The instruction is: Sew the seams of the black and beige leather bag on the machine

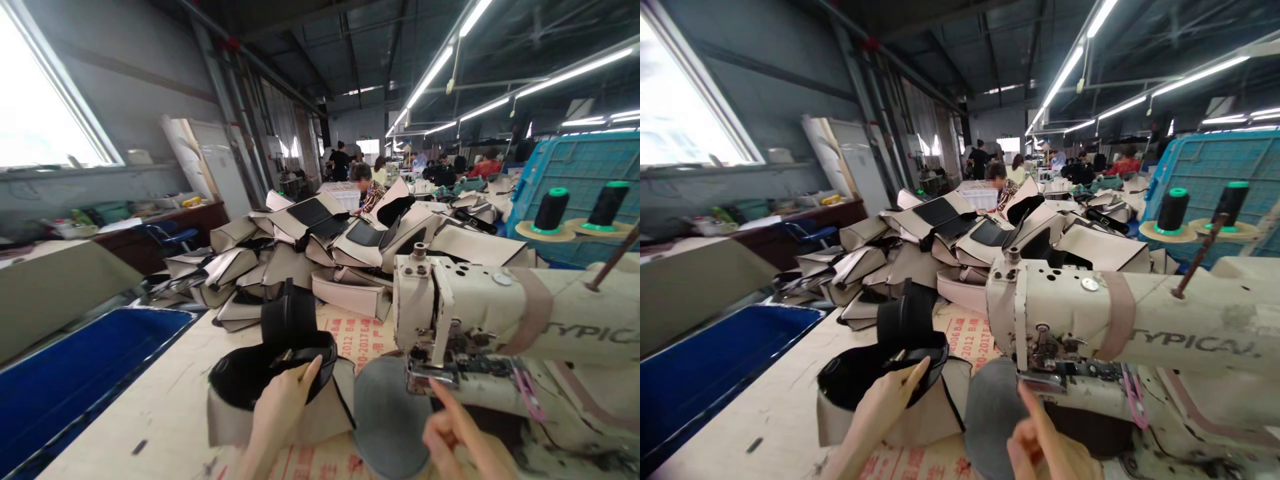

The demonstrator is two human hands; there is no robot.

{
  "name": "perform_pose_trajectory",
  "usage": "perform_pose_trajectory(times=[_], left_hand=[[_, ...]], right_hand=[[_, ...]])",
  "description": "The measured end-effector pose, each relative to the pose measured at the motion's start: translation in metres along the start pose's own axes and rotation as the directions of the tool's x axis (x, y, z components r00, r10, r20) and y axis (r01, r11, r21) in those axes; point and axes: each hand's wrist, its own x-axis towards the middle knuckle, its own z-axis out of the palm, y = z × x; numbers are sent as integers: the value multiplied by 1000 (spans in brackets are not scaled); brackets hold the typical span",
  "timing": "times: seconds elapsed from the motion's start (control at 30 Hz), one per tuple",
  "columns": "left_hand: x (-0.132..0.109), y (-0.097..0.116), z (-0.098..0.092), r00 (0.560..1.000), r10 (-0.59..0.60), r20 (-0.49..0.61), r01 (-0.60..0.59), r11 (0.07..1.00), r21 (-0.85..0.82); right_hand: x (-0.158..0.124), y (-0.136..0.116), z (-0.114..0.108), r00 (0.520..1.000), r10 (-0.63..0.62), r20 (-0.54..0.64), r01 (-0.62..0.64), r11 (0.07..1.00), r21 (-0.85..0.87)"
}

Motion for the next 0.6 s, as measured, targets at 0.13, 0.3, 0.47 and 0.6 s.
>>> perform_pose_trajectory(times=[0.13,0.3,0.47,0.6], left_hand=[[-31,12,25,898,306,-317,-243,944,222],[-17,26,50,838,367,-404,-191,891,412],[15,25,51,818,462,-344,-234,812,534],[14,-16,36,786,481,-388,-203,794,574]], right_hand=[[20,-37,54,982,187,-19,-174,945,277],[31,-38,68,959,220,-181,-168,950,265],[41,-3,33,935,-350,45,347,888,-302],[34,-10,8,900,-434,-51,393,855,-339]])
